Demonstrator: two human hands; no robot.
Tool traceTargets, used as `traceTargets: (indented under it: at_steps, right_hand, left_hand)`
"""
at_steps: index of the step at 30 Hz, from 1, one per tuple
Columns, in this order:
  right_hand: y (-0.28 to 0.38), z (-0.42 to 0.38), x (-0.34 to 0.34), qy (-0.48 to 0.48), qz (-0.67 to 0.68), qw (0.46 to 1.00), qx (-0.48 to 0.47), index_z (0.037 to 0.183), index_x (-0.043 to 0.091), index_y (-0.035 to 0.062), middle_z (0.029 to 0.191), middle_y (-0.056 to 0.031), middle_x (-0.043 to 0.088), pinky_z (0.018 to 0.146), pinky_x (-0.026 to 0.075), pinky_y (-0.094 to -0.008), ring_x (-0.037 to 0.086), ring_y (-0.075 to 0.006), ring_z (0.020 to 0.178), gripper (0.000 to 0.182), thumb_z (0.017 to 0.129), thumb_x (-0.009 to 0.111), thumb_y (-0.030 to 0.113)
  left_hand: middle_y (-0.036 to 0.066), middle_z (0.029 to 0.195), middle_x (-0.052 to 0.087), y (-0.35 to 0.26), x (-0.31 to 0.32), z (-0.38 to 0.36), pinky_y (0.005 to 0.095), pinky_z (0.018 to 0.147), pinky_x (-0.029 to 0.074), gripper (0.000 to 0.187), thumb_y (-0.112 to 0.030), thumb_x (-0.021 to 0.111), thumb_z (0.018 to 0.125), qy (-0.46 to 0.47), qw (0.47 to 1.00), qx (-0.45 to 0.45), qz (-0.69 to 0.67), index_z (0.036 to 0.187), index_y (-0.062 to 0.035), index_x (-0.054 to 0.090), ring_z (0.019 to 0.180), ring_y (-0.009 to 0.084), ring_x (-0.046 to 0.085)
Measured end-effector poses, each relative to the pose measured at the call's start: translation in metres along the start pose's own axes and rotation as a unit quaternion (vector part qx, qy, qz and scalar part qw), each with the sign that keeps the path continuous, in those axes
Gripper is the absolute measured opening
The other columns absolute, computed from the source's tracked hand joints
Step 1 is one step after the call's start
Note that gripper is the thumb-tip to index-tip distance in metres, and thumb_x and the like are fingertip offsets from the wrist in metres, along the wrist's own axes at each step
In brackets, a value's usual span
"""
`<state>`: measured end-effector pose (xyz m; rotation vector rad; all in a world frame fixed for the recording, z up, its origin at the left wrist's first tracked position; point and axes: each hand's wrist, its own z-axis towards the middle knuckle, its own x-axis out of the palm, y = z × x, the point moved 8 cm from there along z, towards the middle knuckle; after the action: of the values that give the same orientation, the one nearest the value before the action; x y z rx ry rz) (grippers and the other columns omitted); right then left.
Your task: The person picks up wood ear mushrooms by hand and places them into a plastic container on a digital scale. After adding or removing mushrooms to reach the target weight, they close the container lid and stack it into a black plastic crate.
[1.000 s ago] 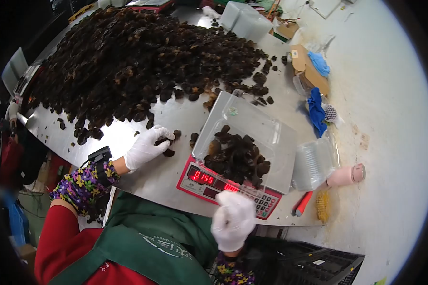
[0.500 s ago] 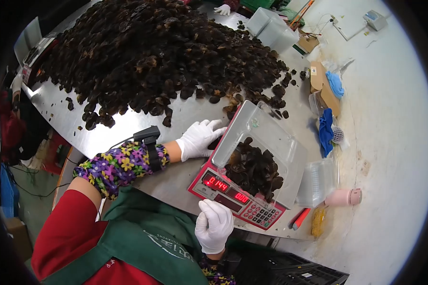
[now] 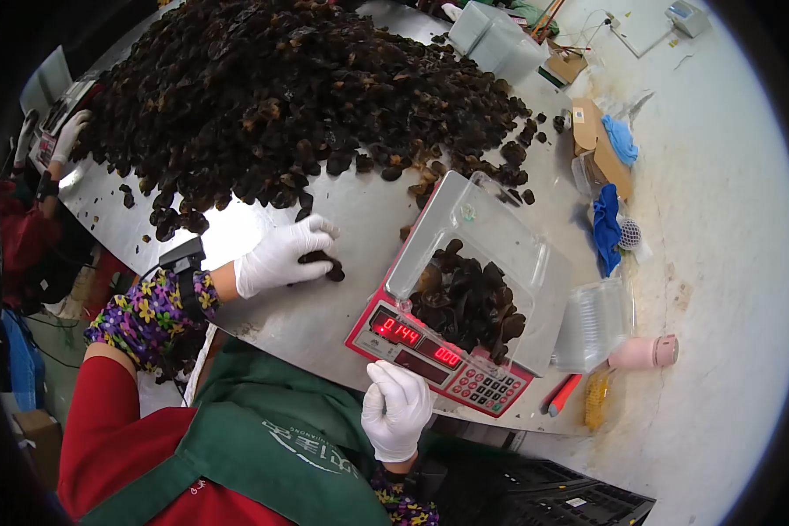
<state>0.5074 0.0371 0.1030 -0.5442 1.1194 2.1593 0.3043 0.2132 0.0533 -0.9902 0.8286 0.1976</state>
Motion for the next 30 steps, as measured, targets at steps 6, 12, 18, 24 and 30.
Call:
traceTargets:
  at_steps: [6, 12, 18, 24, 30]
  right_hand:
    - [0.013, 0.006, 0.004, 0.013, 0.002, 1.0, -0.018, 0.106, 0.073, 0.0091, 0.105, -0.0064, 0.071, 0.081, 0.052, -0.0389, 0.066, -0.0281, 0.09, 0.024, 0.083, 0.07, 0.004]
    - [0.01, 0.001, -0.035, -0.045, -0.049, 0.997, -0.033, 0.106, 0.073, 0.0091, 0.104, -0.0069, 0.071, 0.079, 0.053, -0.0389, 0.067, -0.0277, 0.088, 0.027, 0.081, 0.069, 0.001]
    - [0.001, 0.015, -0.073, -0.1, -0.088, 0.99, -0.043, 0.105, 0.072, 0.0075, 0.102, -0.0087, 0.072, 0.077, 0.054, -0.0374, 0.067, -0.0275, 0.086, 0.024, 0.083, 0.066, -0.001]
    - [-0.008, 0.019, -0.103, -0.131, -0.111, 0.984, -0.04, 0.109, 0.072, 0.008, 0.105, -0.0081, 0.071, 0.082, 0.052, -0.0392, 0.066, -0.0288, 0.09, 0.027, 0.083, 0.068, 0.001]
    - [-0.027, 0.038, -0.121, -0.127, -0.144, 0.981, 0.007, 0.122, 0.067, 0.0057, 0.121, -0.0146, 0.063, 0.096, 0.048, -0.0441, 0.06, -0.0348, 0.11, 0.039, 0.083, 0.067, 0.0]
  left_hand:
    - [0.01, 0.101, 0.059, -0.016, 0.041, -0.012, 0.0408, 0.074, 0.054, 0.016, -0.017, 0.071, 0.085, 0.051, 0.993, 0.067, 0.081, 0.096, -0.0111, 0.061, 0.089, 0.0315, 0.064]
    - [0.007, 0.09, 0.063, -0.052, -0.025, 0.031, 0.0316, 0.076, 0.051, 0.015, 0.001, 0.069, 0.083, -0.155, 0.983, 0.039, -0.096, 0.096, -0.0029, 0.064, 0.084, 0.0188, 0.062]
    - [0.007, 0.099, 0.065, -0.166, -0.015, 0.098, 0.0287, 0.083, 0.05, 0.018, -0.002, 0.07, 0.087, -0.106, 0.954, 0.134, -0.245, 0.103, -0.0034, 0.064, 0.091, 0.0157, 0.062]
    - [0.011, 0.126, 0.064, -0.176, 0.048, 0.115, 0.0477, 0.112, 0.037, 0.056, -0.029, 0.083, 0.076, 0.062, 0.975, 0.215, 0.002, 0.125, -0.0116, 0.064, 0.131, 0.0388, 0.048]
    - [0.014, 0.143, 0.051, -0.161, 0.002, 0.093, 0.0432, 0.116, 0.033, 0.061, -0.027, 0.08, 0.082, 0.018, 0.986, 0.148, -0.069, 0.136, -0.0106, 0.058, 0.136, 0.0327, 0.043]
